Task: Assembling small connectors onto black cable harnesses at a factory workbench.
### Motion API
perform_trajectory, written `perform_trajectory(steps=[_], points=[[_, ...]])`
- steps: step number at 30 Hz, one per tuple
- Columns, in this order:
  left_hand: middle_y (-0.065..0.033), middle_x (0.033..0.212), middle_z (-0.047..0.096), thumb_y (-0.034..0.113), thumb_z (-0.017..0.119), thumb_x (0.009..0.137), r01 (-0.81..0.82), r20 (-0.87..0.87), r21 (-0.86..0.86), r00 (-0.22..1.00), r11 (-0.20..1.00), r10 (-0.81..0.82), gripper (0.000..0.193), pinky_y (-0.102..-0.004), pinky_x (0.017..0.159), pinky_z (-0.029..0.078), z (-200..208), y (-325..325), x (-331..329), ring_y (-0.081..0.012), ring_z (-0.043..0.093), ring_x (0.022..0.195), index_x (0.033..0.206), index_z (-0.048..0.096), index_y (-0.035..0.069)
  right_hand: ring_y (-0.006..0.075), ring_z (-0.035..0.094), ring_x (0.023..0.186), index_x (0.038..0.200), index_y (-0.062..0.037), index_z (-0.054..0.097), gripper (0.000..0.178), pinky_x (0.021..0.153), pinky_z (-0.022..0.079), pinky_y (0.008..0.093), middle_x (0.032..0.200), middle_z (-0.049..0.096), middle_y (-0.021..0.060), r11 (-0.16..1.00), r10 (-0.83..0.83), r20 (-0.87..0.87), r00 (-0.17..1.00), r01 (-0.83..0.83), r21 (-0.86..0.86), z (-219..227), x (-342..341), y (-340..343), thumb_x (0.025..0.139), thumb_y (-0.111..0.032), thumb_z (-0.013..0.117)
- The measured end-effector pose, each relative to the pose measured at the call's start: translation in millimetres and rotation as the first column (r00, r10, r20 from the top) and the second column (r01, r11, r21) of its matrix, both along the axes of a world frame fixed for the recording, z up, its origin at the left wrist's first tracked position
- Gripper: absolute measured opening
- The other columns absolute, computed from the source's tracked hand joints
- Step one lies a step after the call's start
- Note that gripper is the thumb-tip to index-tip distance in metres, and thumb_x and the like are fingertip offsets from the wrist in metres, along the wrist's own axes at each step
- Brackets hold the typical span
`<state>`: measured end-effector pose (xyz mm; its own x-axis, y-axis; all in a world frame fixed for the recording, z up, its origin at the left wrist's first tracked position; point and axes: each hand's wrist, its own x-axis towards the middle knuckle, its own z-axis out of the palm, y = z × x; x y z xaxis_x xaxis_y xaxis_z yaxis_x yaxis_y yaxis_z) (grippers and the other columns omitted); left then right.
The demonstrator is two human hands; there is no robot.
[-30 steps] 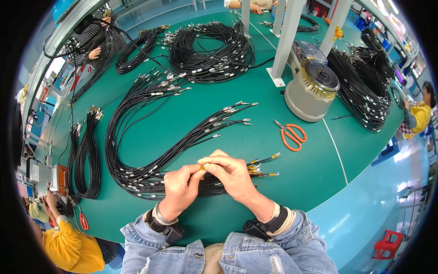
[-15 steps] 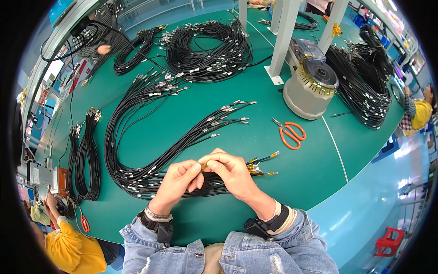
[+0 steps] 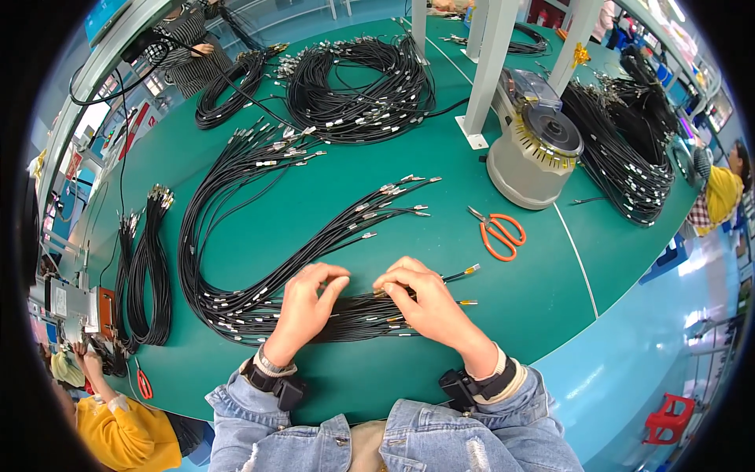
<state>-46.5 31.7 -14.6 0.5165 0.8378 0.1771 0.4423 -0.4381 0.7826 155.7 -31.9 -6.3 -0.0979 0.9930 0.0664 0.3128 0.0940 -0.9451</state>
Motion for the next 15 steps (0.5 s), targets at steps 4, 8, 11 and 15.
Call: perform_trajectory(steps=[4,8,11,15], points=[[-0.0079,0.083,0.06,0.006,0.064,0.078,-0.065,-0.159,0.386,0.978,0.92,0.136,0.01,-0.0351,0.067,0.046,-11,15,1,-0.0274,0.056,0.077,0.087,0.063,0.003,0.0224,0.054,0.085,0.091,-0.0002,0.063,0.01,0.076,0.043,0.0326,0.088,0.059,0.0083,0.989,0.045,0.343,0.938,-0.09,0.117,-3,12,-3,0.085,-0.006,0.056],[-0.0079,0.088,0.058,0.004,0.066,0.074,-0.068,-0.239,0.489,0.949,0.87,0.208,0.012,-0.0364,0.068,0.046,-18,30,6,-0.0281,0.054,0.079,0.086,0.063,0.004,0.0256,0.053,0.086,0.089,-0.0009,0.063,0.01,0.077,0.043,0.0352,0.088,0.059,0.009,0.992,0.033,0.243,0.969,-0.062,0.112,0,11,0,0.084,-0.009,0.058],[-0.0079,0.088,0.057,0.004,0.066,0.073,-0.044,-0.297,0.506,0.929,0.861,0.222,0.013,-0.0364,0.069,0.045,-24,40,10,-0.0276,0.053,0.079,0.084,0.061,0.004,0.0252,0.053,0.085,0.09,-0.0008,0.063,0.01,0.077,0.043,0.035,0.089,0.059,0.009,0.99,0.041,0.242,0.969,-0.071,0.118,-4,9,0,0.084,-0.008,0.058],[-0.0085,0.086,0.056,0.003,0.067,0.071,-0.014,-0.308,0.48,0.933,0.877,0.184,0.013,-0.0362,0.068,0.044,-24,42,12,-0.0277,0.052,0.077,0.081,0.058,0.003,0.0238,0.054,0.084,0.09,-0.0006,0.063,0.011,0.076,0.044,0.0335,0.09,0.06,0.0092,0.991,0.033,0.22,0.975,-0.062,0.122,-1,12,0,0.084,-0.008,0.058]])
